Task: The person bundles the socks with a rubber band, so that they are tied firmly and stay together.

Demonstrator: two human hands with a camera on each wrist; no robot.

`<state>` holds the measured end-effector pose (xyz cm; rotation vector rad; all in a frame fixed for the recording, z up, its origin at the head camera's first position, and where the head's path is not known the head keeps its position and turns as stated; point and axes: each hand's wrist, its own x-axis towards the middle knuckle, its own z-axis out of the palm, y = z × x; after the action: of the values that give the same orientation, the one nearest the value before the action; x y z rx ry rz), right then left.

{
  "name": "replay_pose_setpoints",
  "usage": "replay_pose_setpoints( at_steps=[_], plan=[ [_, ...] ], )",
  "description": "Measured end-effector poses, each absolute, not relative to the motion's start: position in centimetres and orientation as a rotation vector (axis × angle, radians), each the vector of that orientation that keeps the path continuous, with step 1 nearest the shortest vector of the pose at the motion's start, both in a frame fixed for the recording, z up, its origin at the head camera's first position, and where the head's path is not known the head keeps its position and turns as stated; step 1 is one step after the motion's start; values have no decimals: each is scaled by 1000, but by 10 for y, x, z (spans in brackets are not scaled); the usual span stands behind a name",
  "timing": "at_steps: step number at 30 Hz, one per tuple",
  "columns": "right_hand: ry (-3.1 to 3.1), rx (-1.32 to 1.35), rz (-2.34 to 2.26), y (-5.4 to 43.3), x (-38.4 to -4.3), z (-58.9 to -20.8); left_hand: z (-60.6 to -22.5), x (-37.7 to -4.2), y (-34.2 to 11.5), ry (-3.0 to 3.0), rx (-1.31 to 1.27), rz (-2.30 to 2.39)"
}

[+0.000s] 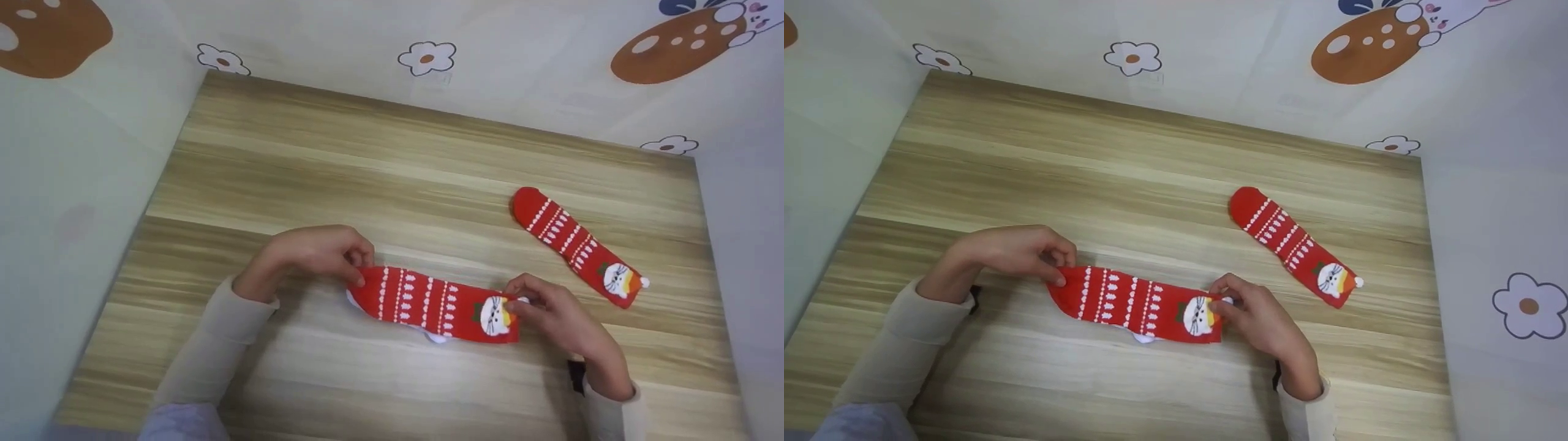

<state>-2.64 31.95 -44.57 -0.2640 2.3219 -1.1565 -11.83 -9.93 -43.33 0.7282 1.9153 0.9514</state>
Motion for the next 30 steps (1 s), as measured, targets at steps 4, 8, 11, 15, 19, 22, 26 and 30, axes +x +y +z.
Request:
replay_pose_setpoints(
  at_steps=[4,8,11,15,19,22,26,30],
  plan=[
    [2326,-293,-1140,317,-26,-449,-433,-118,-99,1940,702,909],
    [2347,-274,-1103,313,-26,-450,-433,-118,-97,1960,687,867],
    [2354,-242,-1078,311,-26,-450,-434,-118,-97,1978,689,838],
    [2373,-220,-1039,308,-27,-451,-436,-118,-96,1992,686,809],
    [2389,-205,-1011,306,-27,-451,-437,-118,-95,2000,676,778],
    [2411,-191,-978,305,-28,-452,-438,-118,-95,2013,670,755],
    [2449,-156,-927,303,-28,-453,-440,-118,-94,2042,659,730],
    [2473,-106,-882,302,-28,-454,-440,-118,-94,2076,639,714]
  ],
)
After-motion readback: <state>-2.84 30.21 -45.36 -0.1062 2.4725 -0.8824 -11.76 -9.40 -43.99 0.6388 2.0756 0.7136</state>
